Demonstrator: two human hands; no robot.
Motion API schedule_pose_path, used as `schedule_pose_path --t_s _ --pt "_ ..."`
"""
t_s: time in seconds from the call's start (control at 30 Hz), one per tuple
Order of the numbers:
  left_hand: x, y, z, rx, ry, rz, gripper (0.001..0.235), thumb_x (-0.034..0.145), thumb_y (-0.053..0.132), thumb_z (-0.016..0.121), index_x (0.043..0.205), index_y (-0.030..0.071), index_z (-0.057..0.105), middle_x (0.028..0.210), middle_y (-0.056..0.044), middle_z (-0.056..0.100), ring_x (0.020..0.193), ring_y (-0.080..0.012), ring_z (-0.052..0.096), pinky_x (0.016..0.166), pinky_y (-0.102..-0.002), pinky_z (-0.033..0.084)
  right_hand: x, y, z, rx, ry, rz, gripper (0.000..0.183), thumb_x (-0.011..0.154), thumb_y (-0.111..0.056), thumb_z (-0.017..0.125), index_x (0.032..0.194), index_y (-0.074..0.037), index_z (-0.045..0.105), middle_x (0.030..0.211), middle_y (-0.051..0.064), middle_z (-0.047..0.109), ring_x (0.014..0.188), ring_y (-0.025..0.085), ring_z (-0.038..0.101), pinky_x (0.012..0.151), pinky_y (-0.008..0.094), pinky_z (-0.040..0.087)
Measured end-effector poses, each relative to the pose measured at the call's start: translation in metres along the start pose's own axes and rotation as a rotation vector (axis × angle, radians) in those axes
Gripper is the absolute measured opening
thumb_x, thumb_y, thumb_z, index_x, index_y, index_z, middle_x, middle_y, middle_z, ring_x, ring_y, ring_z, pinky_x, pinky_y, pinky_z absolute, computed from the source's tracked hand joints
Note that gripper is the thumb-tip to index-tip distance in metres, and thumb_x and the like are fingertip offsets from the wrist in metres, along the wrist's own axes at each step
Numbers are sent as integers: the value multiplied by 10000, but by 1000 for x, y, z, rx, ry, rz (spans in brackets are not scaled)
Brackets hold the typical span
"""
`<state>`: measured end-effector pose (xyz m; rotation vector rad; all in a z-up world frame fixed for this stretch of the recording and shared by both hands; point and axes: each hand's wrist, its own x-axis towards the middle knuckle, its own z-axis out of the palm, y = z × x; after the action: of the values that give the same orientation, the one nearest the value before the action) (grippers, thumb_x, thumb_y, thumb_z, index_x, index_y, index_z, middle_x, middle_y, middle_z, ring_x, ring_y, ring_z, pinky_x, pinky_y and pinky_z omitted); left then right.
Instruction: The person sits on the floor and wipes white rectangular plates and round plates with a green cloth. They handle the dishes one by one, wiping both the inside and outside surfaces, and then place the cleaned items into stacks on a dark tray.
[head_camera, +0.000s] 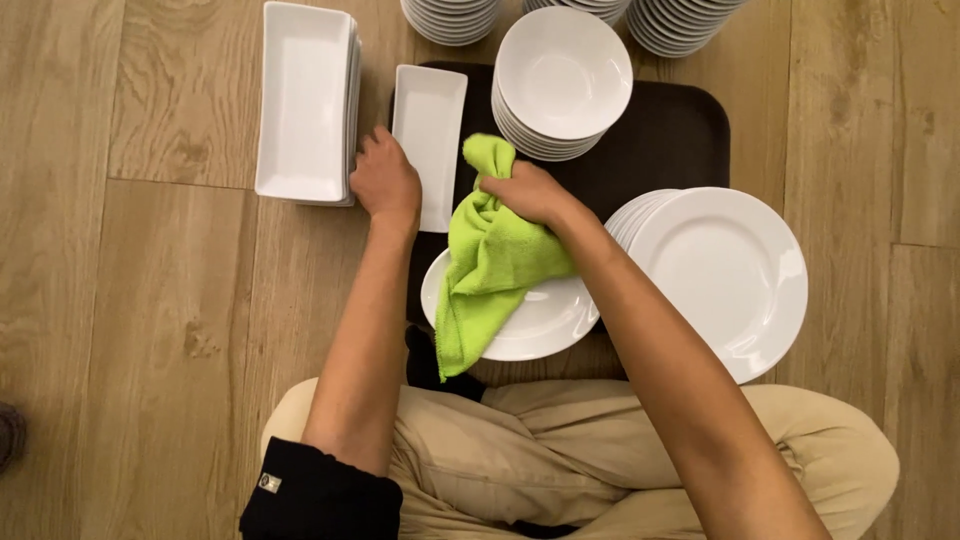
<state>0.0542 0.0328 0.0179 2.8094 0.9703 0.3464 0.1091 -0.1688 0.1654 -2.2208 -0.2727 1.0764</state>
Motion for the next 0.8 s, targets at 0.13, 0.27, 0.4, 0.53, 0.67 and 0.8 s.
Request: schedule_pose_path --t_s 0.13,0.27,0.4,0.53,0.67,0.8 --pt "4 31 -39 8 -19 27 448 801 167 822 1136 26 560 1158 -189 551 979 -381 642 709 -493 613 -28 -21 -17 32 -76 96 851 818 -565 593 1408 48 578 1413 244 604 1363 386 539 1127 496 432" --pt "16 83 -65 -858 -176 44 645 882 426 557 1374 27 435 1343 -198 453 1281 -375 492 1058 -449 405 -4 13 -35 270 347 257 546 790 -573 664 1060 -100 625 985 69 559 942 218 554 807 399 517" --pt "37 118 -90 -1145 -656 -290 1180 723 791 453 1613 76 151 1694 -147 202 1563 -282 205 1237 -433 203 4 22 -65 911 890 242 769 706 -650 551 1235 -92 531 1389 64 482 1247 206 494 1053 397 438" --pt "59 126 -69 -1226 -717 -396 1251 640 779 512 1634 142 100 1698 -104 239 1563 -284 218 1239 -457 210 16 23 -79 989 666 146 1247 644 -754 534 1638 -174 55 1719 51 187 1564 254 212 1240 483 204" --pt "59 138 -72 -1172 -618 -245 882 819 606 517 1509 66 429 1558 -108 477 1448 -257 439 1165 -379 348 35 27 -84 1104 465 142 834 703 -683 459 1416 -266 578 1447 -10 664 1346 219 589 1071 479 462" --pt "61 135 -57 -1166 -588 -159 468 941 347 449 1252 105 702 1250 -49 749 1150 -189 670 951 -319 509 60 50 -77 1146 542 164 671 862 -513 499 1440 -180 573 1384 19 700 1269 225 656 953 433 598"
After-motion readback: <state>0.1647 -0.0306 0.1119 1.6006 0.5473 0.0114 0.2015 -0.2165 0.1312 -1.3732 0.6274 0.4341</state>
